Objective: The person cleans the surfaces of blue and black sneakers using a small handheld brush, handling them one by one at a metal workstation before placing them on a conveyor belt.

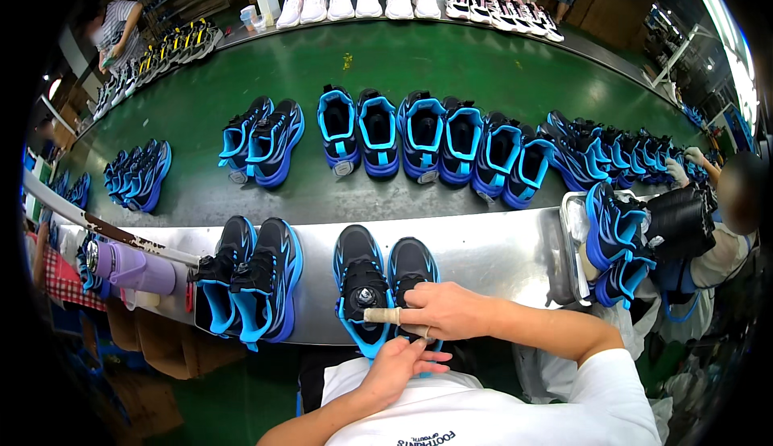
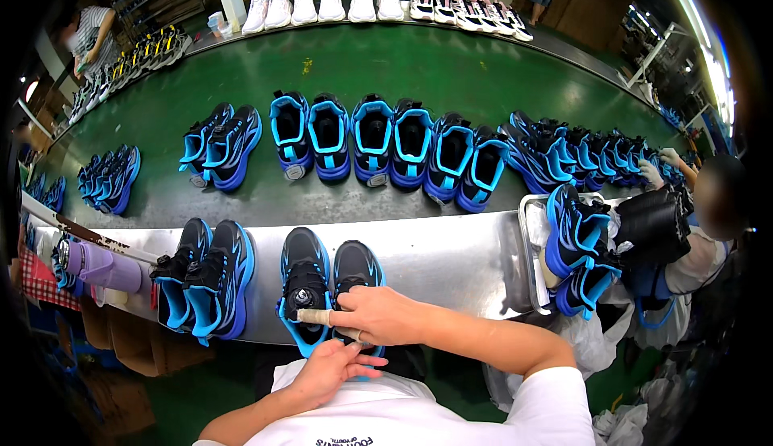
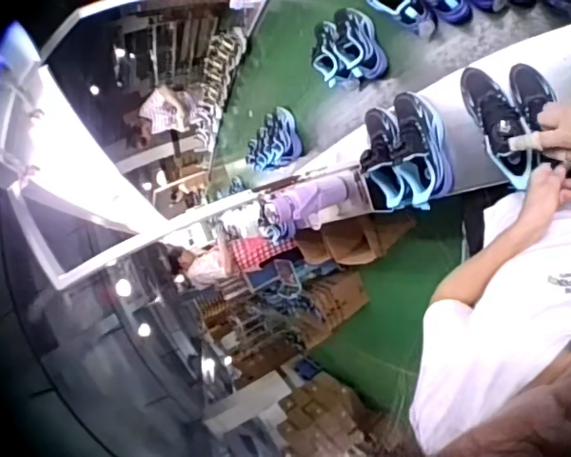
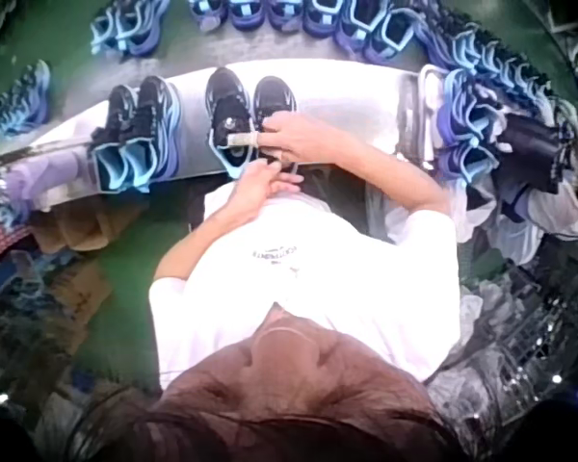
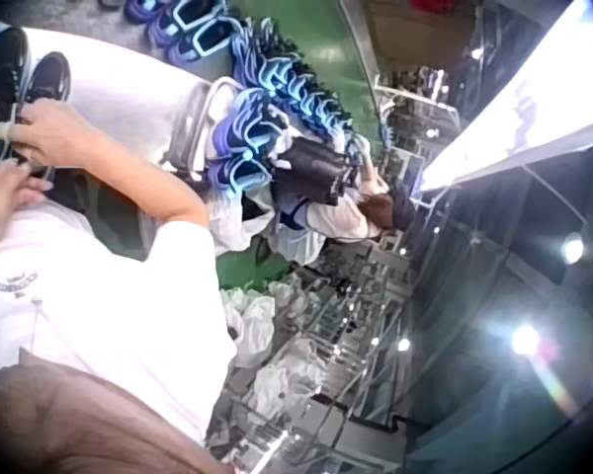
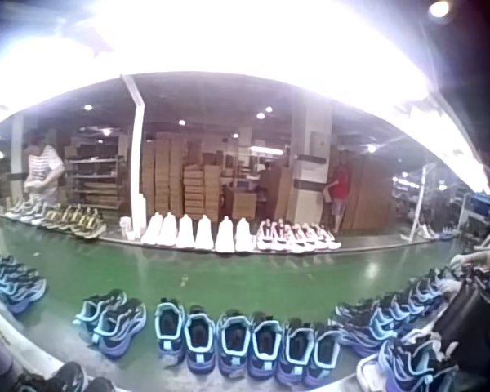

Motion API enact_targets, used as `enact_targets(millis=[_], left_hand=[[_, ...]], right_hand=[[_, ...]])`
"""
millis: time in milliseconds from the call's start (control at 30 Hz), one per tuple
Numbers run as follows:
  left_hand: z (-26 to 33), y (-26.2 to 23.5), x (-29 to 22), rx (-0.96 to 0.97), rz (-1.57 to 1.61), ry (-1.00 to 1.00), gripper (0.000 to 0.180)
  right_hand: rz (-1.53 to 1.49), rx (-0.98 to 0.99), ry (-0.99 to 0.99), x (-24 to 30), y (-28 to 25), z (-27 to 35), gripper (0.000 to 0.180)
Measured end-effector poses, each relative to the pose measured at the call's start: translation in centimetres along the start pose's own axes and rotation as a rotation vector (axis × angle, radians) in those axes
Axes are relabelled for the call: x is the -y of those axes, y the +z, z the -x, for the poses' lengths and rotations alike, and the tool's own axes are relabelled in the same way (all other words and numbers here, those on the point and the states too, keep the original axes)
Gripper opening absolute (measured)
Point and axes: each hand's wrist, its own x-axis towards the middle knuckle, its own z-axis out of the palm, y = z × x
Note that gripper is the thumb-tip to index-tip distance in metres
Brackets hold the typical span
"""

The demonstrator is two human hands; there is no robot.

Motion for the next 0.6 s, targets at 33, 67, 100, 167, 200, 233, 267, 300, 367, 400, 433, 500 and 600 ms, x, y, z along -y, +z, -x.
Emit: enact_targets(millis=[33,67,100,167,200,233,267,300,367,400,433,500,600], left_hand=[[0.4,0.1,-0.6,-0.014,-0.080,-0.070,0.026],[0.7,0.2,-1.5,-0.019,-0.166,-0.144,0.027],[1.7,0.2,-3.2,-0.015,-0.172,-0.149,0.027],[4.0,-0.2,-6.5,0.122,-0.722,-0.097,0.023],[4.4,-1.2,-6.0,-0.032,-0.667,0.251,0.016],[3.5,-1.5,-6.4,-0.261,-0.825,0.756,0.011],[3.4,-0.8,-8.6,-0.442,-1.119,0.810,0.016],[1.9,-1.3,-8.5,-0.457,-1.192,0.799,0.018],[-1.2,-3.2,-7.6,-0.383,-1.241,0.831,0.022],[-1.9,-4.0,-7.2,-0.278,-1.220,0.878,0.024],[-2.0,-4.6,-7.5,-0.181,-1.275,0.859,0.028],[-1.7,-4.9,-8.3,-0.077,-1.373,0.881,0.035],[-1.0,-2.7,-7.6,-0.331,-1.230,0.803,0.029]], right_hand=[[-0.016,-0.036,0.051,0.1,0.2,0.2,0.069],[-0.015,-0.041,0.058,0.0,-0.6,0.2,0.069],[-0.229,0.008,0.233,-0.3,-2.0,0.1,0.062],[-0.365,-0.174,0.256,-2.6,-1.3,0.4,0.050],[-0.238,-0.216,0.381,-4.4,-1.2,1.1,0.048],[-0.113,-0.223,0.517,-4.6,-2.0,0.0,0.049],[-0.167,-0.291,0.577,-4.8,-2.0,-0.9,0.050],[-0.138,-0.378,0.488,-6.1,-1.1,-1.9,0.052],[-0.091,-0.464,0.392,-7.4,0.9,-4.8,0.053],[-0.067,-0.473,0.396,-7.3,1.6,-6.3,0.054],[-0.050,-0.463,0.390,-8.5,3.3,-7.6,0.057],[-0.080,-0.438,0.390,-9.3,5.1,-9.1,0.057],[-0.138,-0.383,0.397,-12.0,7.5,-10.5,0.054]])
